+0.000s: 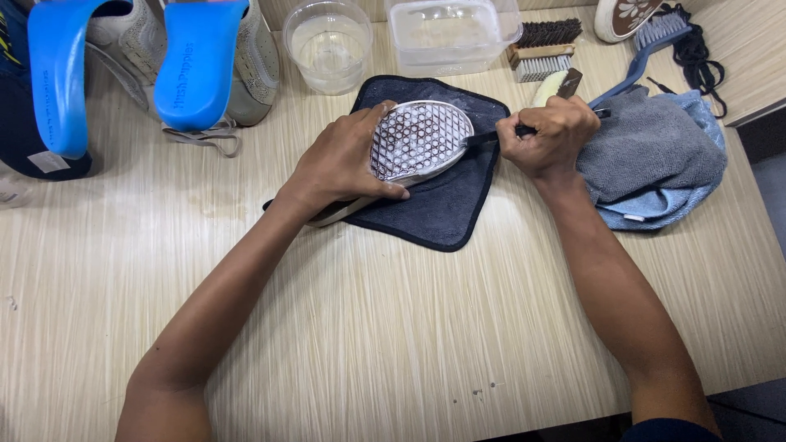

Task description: Cleaning the sole of a shoe using a brush, cleaning solution, and a cloth.

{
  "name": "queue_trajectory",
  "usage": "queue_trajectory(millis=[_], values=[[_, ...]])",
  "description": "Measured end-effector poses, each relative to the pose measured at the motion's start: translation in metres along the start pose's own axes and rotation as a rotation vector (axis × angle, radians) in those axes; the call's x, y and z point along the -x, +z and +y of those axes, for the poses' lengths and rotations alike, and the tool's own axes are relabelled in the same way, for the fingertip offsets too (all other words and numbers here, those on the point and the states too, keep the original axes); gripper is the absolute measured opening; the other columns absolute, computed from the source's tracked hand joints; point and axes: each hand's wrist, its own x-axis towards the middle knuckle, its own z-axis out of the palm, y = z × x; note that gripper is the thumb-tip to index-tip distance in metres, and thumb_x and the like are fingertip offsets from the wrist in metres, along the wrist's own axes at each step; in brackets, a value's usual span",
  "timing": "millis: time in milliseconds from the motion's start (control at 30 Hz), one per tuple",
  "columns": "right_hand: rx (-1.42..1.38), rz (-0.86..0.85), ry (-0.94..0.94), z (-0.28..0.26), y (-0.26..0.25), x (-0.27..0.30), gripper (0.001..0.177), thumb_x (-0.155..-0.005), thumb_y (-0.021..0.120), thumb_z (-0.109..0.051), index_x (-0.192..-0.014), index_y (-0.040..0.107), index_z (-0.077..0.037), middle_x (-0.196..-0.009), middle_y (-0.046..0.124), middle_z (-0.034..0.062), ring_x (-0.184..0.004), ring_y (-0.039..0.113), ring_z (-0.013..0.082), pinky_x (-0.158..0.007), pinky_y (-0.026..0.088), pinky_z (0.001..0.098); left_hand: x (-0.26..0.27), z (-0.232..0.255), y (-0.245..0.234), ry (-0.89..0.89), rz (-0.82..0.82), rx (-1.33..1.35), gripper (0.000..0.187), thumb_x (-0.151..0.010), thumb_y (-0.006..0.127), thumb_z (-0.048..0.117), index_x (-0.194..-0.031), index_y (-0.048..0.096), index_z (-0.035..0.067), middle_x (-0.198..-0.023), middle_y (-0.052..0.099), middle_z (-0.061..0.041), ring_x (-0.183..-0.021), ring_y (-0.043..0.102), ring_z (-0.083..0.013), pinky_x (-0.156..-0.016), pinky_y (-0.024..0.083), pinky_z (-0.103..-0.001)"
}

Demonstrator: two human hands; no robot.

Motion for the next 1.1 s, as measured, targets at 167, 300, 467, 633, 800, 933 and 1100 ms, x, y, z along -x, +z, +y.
queue_trajectory(millis=[167,300,467,633,800,933,1100], values=[[-0.156,-0.004,-0.009,-0.016,-0.001,-0.002,0.033,-0.071,0.073,-0.021,-0.046,0.051,-0.021,-0.035,0.034,-0.0042,-0.042,0.045,0.0213,-0.058,0.041,0.0289,0.002,0.004,-0.026,-0.029,-0.11,0.129,0.118,-0.052,0.105,0.024,-0.146,0.046,-0.017,-0.117,0.068,-0.038,-0.108,0.068,-0.0542,-0.089,0.06,-0.055],[-0.088,0.012,-0.056,0.001,0.004,-0.001,0.034,-0.073,0.074,-0.019,-0.047,0.052,-0.021,-0.036,0.037,-0.0039,-0.043,0.046,0.0211,-0.059,0.041,0.0294,0.002,0.009,-0.047,-0.068,-0.173,0.105,0.12,-0.046,0.107,0.019,-0.147,0.049,-0.013,-0.131,0.065,-0.036,-0.123,0.061,-0.0557,-0.103,0.05,-0.058],[-0.223,-0.014,-0.121,-0.024,0.005,-0.006,0.034,-0.072,0.073,-0.022,-0.046,0.051,-0.021,-0.038,0.04,-0.0022,-0.043,0.045,0.0198,-0.058,0.041,0.0298,0.001,0.004,-0.049,-0.042,-0.217,0.121,0.121,-0.043,0.107,0.017,-0.145,0.051,-0.013,-0.136,0.063,-0.036,-0.13,0.054,-0.0581,-0.108,0.045,-0.062],[-0.239,0.004,-0.086,-0.01,0.01,-0.009,0.043,-0.078,0.073,-0.016,-0.046,0.045,-0.02,-0.037,0.036,-0.0016,-0.044,0.043,0.0213,-0.06,0.04,0.03,0.001,-0.004,-0.048,-0.041,-0.237,0.121,0.12,-0.039,0.107,0.016,-0.144,0.055,-0.009,-0.137,0.066,-0.029,-0.129,0.057,-0.0545,-0.108,0.046,-0.059],[-0.337,-0.044,-0.11,-0.012,0.028,-0.003,0.042,-0.079,0.073,-0.018,-0.046,0.047,-0.02,-0.038,0.038,-0.002,-0.043,0.045,0.021,-0.059,0.042,0.0299,-0.001,0.001,-0.049,-0.058,-0.248,0.123,0.118,-0.039,0.106,0.015,-0.144,0.057,-0.007,-0.137,0.067,-0.026,-0.129,0.057,-0.0534,-0.107,0.046,-0.058],[-0.223,-0.014,-0.167,-0.015,0.025,-0.012,0.033,-0.081,0.069,-0.009,-0.051,0.056,-0.014,-0.042,0.037,-0.0052,-0.043,0.032,0.0107,-0.054,0.034,0.0325,0.004,-0.045,-0.031,0.057,-0.277,-0.082,0.123,-0.047,0.096,0.057,-0.156,0.048,0.024,-0.152,0.061,-0.006,-0.137,0.057,-0.0301,-0.098,0.043,-0.042],[-0.385,-0.077,-0.138,-0.018,0.022,-0.013,0.044,-0.079,0.071,-0.011,-0.045,0.044,-0.016,-0.038,0.035,0.0024,-0.041,0.043,0.0239,-0.058,0.041,0.0312,0.003,-0.002,-0.048,-0.066,-0.282,0.13,0.117,-0.036,0.107,0.018,-0.142,0.06,-0.002,-0.137,0.068,-0.021,-0.131,0.058,-0.0485,-0.111,0.044,-0.055]])
